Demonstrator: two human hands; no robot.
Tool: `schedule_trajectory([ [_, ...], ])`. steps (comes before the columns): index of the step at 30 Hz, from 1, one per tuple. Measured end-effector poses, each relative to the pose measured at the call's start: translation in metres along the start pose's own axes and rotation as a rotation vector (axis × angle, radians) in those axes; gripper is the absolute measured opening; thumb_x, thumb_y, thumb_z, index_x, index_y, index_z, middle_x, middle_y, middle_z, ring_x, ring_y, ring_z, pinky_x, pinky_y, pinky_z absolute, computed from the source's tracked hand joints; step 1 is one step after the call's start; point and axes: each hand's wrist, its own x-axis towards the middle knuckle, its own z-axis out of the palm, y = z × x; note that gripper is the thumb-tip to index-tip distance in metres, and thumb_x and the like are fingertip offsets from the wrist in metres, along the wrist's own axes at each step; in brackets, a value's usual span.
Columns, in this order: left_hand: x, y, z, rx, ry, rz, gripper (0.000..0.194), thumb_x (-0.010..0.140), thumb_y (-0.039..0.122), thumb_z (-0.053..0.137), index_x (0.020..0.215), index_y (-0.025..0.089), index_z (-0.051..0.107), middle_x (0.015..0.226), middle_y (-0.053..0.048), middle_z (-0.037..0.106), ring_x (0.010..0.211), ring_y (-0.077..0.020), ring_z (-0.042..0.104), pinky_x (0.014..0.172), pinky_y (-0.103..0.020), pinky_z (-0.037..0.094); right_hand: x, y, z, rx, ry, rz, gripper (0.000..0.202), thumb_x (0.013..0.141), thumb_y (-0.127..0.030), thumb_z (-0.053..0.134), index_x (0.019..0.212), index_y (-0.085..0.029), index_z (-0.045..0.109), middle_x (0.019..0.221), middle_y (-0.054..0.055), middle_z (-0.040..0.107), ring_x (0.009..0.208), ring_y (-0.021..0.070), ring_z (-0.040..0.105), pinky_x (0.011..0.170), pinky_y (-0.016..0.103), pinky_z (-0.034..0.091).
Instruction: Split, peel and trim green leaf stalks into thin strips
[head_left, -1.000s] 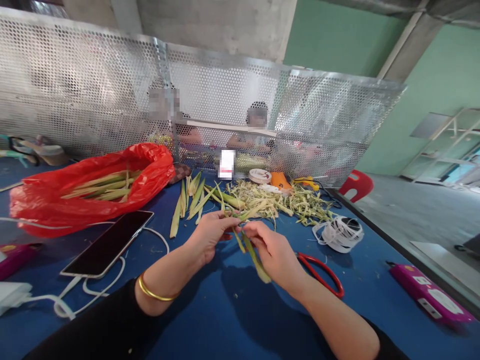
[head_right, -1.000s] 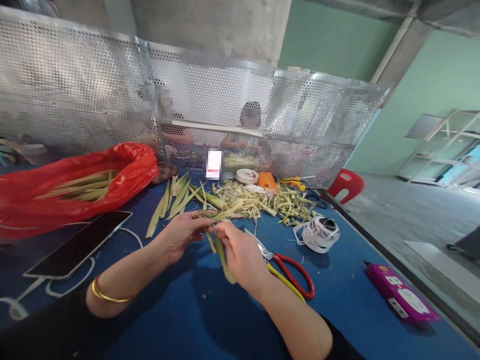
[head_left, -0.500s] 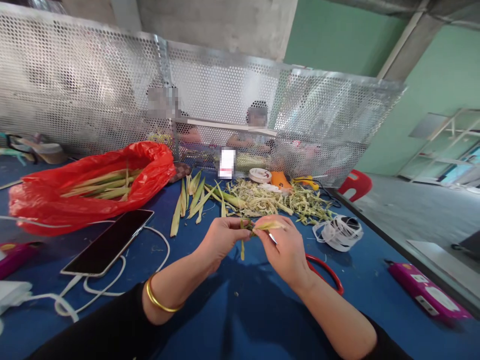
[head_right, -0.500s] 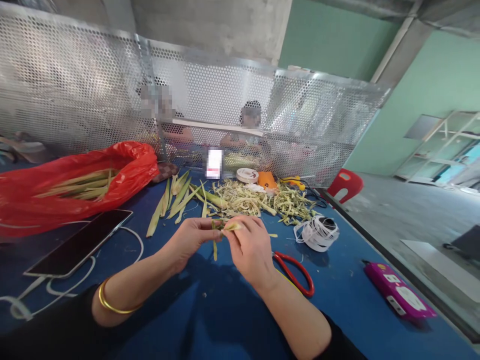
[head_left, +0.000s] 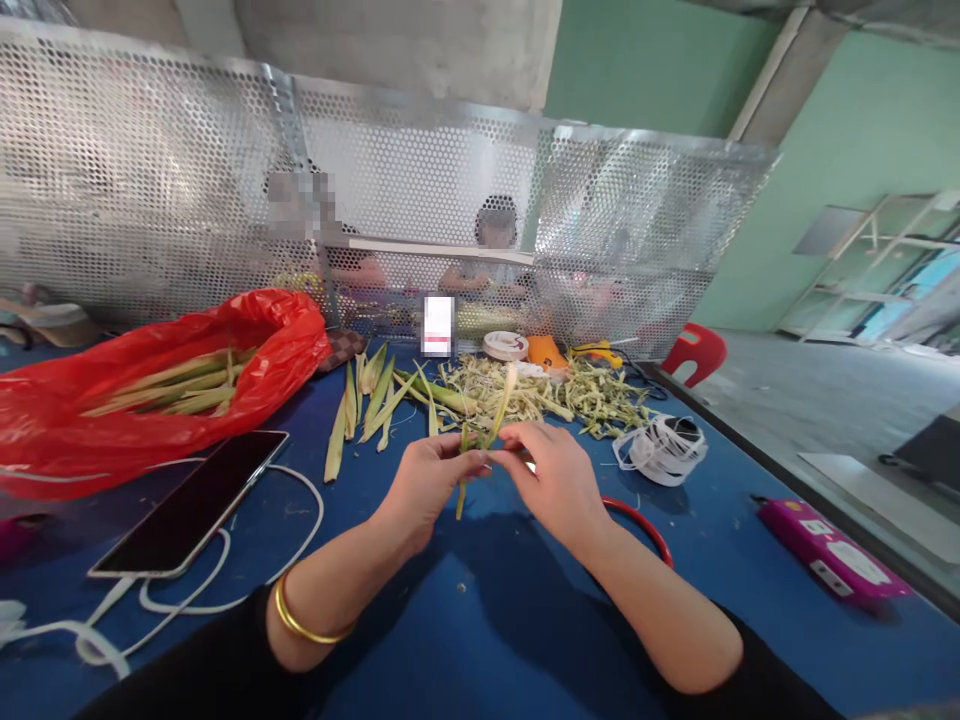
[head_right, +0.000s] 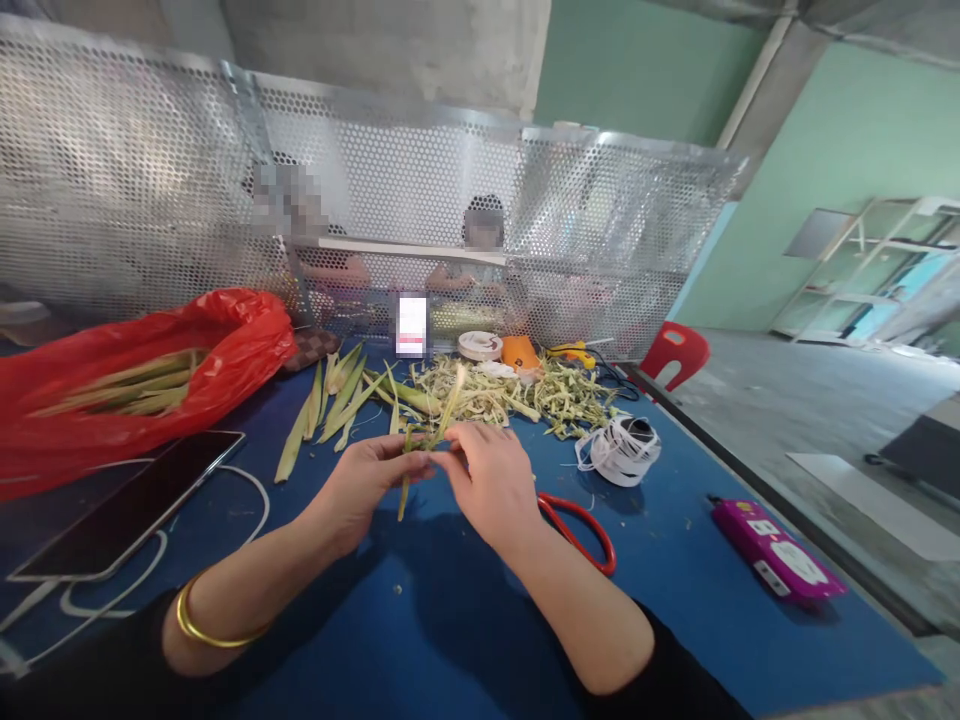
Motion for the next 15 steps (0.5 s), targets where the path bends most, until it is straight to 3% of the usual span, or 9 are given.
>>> schedule_trajectory([
  [4,0.006,-0.002,-0.006,-0.104,0.053,-0.025,0.019,0.060,0.025,0.076,0.075,0.014,0.072,0.076,-0.005,0.071,0.069,-0.0133,0.064,0.071,-0.025,0.050,-0.002,-0.002,-0.002,-0.282,-0.019,-0.259,0.017,0.087,-0.011,0.046,0.085,-0.019,0.061,0.077,0.005,0.062,0.075,0.0200,0.053,0.077,0.036,0.034],
  [8,0.006,-0.005,-0.007,-0.094,0.041,-0.001,0.016,0.064,0.024,0.073,0.076,0.014,0.072,0.077,-0.005,0.071,0.073,-0.0137,0.064,0.069,-0.023,0.048,-0.007,-0.007,0.004,-0.269,-0.016,-0.274,0.020,0.085,-0.008,0.044,0.083,-0.016,0.062,0.073,0.006,0.059,0.067,0.0180,0.051,0.075,0.036,0.036],
  [12,0.005,-0.003,-0.006,-0.112,0.057,0.043,0.016,0.062,0.023,0.074,0.074,0.014,0.071,0.074,-0.004,0.069,0.068,-0.0122,0.062,0.068,-0.023,0.048,-0.011,-0.017,0.010,0.092,-0.056,-0.051,0.017,0.084,-0.012,0.046,0.080,-0.017,0.061,0.075,0.005,0.060,0.069,0.0178,0.054,0.070,0.033,0.040],
  [15,0.004,0.000,-0.005,-0.208,0.071,0.027,0.017,0.060,0.023,0.075,0.074,0.014,0.070,0.069,-0.002,0.067,0.064,-0.0128,0.060,0.068,-0.027,0.050,-0.009,-0.022,0.015,0.675,-0.165,0.348,0.015,0.085,-0.026,0.051,0.077,-0.018,0.063,0.070,0.003,0.062,0.068,0.0180,0.058,0.065,0.030,0.045],
])
